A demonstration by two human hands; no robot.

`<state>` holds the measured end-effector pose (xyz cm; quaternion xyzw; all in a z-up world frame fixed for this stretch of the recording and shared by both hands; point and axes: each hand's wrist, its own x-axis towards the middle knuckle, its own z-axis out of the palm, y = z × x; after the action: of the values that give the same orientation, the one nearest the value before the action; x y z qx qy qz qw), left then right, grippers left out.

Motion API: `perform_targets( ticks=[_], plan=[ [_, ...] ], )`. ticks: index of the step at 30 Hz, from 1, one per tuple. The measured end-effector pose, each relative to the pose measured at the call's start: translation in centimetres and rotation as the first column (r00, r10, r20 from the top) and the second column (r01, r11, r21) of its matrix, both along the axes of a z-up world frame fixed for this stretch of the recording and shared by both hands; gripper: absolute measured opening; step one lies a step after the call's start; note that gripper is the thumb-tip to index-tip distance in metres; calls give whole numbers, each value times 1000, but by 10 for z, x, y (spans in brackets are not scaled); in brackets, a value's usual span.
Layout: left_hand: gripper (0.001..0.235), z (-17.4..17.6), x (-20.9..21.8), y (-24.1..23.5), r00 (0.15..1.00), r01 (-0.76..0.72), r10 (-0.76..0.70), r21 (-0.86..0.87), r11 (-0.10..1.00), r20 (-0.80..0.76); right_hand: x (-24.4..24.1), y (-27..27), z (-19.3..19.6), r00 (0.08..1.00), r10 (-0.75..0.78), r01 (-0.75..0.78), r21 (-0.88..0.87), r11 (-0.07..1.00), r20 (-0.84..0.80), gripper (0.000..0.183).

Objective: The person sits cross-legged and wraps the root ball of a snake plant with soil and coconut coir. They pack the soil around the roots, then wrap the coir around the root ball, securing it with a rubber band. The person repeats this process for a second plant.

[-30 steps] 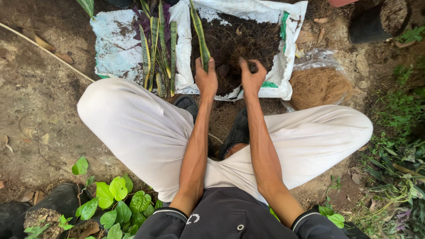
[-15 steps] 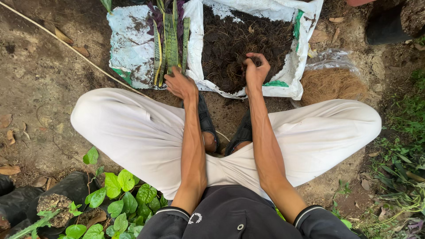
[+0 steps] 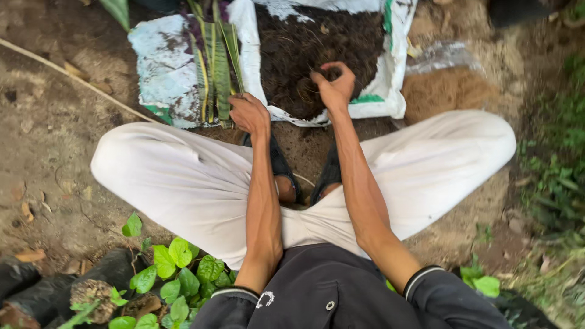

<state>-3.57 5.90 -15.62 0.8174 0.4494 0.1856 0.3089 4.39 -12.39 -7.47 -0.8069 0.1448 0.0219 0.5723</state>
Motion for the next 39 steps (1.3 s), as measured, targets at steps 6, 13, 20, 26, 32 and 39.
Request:
perform_targets(
  ticks=[6,13,20,26,32,39],
  plan=[
    [32,95,14,-50,945,274,-196,-307,911,261,-5,2,-22,996,-39,24,165,986,83,20],
    [21,187,59,-83,686,675,-370,-356,647,627,-3,-5,-35,959,-62,4,202,979,278,23],
    [28,182,51,-93,652,758,-455,-519,394,607,-10,-5,-34,985,-123,91,244,966,121,21],
    [32,101,69,-113,833,535,-291,-557,635,470,-10,-9,-33,984,-157,129,260,957,89,20],
    [30,54,81,-114,698,700,-144,-627,342,701,-2,-13,-34,963,-180,126,254,959,200,18],
    [23,42,84,-116,718,678,-94,-663,317,689,2,-21,-15,926,-208,168,150,974,316,23]
  ],
)
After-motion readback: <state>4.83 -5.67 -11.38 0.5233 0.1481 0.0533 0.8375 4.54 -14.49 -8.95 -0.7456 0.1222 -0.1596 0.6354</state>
